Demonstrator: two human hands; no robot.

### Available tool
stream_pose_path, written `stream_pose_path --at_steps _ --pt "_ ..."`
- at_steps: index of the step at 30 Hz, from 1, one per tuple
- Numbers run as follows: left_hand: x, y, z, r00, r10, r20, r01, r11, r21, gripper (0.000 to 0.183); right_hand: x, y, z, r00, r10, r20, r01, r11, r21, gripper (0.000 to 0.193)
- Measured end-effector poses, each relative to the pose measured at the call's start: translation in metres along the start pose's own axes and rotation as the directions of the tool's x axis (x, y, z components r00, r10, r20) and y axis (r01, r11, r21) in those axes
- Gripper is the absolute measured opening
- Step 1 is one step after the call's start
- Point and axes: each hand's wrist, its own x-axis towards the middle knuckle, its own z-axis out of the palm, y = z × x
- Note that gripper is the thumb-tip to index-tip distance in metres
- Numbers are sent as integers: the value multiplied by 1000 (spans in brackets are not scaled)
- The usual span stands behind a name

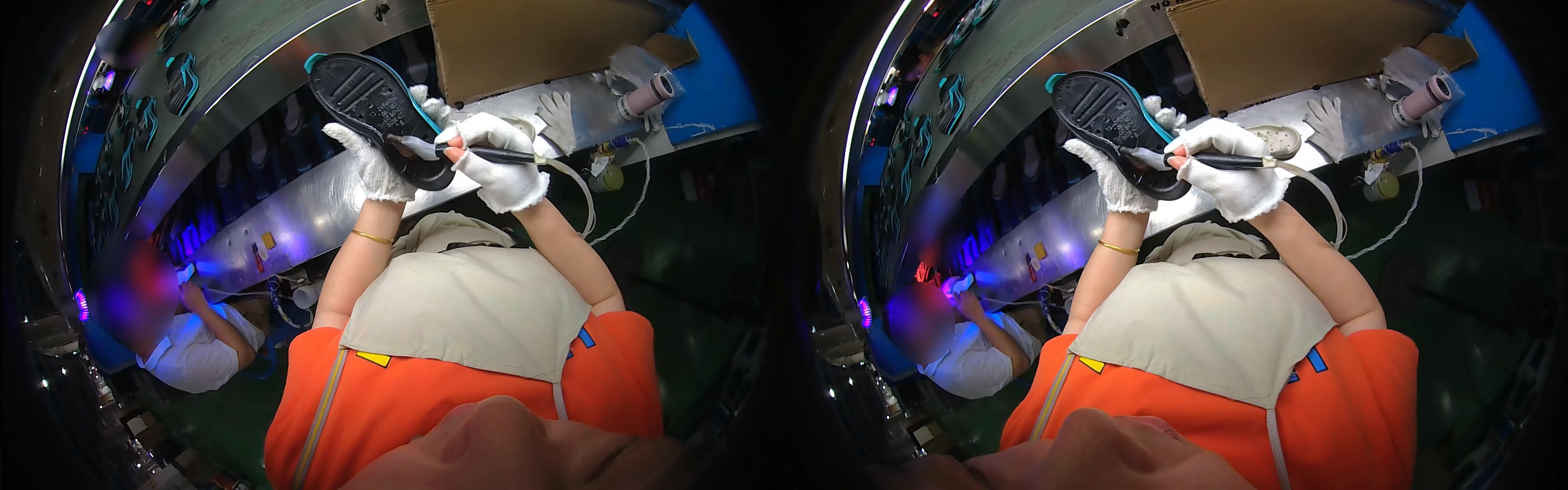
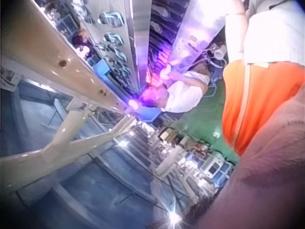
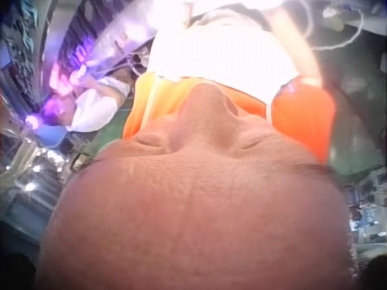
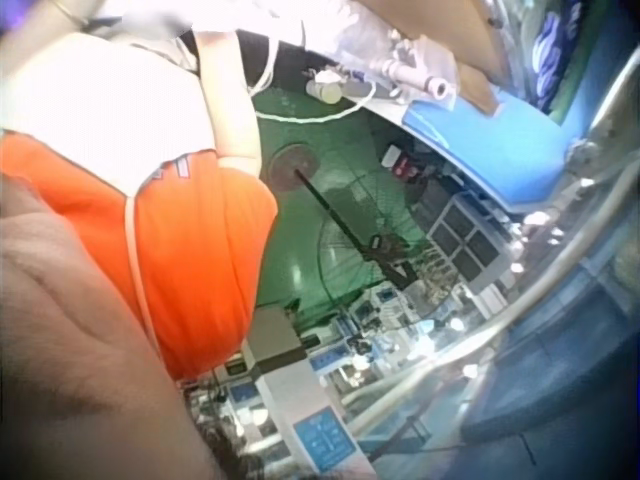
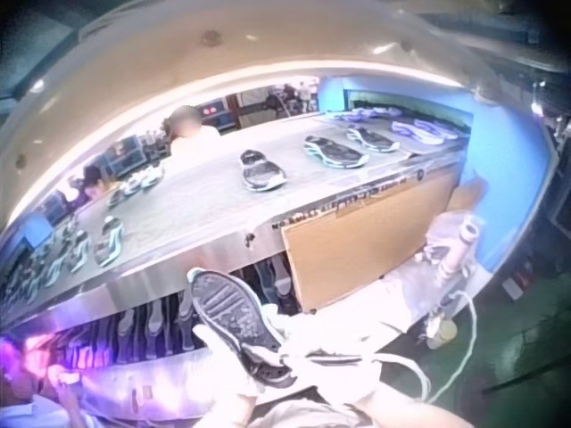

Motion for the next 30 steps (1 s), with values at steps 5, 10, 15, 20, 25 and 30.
stream_pose_path --at_steps 5,10,15,20,25,30 --pt "13 10 -6 965 66 253 -27 988 -154 119 -1 -8 5 981 123 148 -140 984 113 10" --pt "15 22 -9 956 5 294 -7 1000 5 123 1 3 0 967 253 -15 -244 945 217 9" --pt "16 36 -17 948 -100 303 62 989 131 128 3 3 -10 901 403 160 -425 896 132 12" --pt "11 41 4 947 -159 280 13 888 459 123 6 -4 -11 944 314 104 -324 940 105 12" --pt "29 47 -12 940 -277 201 116 811 574 101 20 -10 -17 881 317 352 -174 907 -382 13" --pt "32 54 -1 954 -301 15 211 704 679 84 22 -19 -24 816 428 390 -365 903 -226 13"
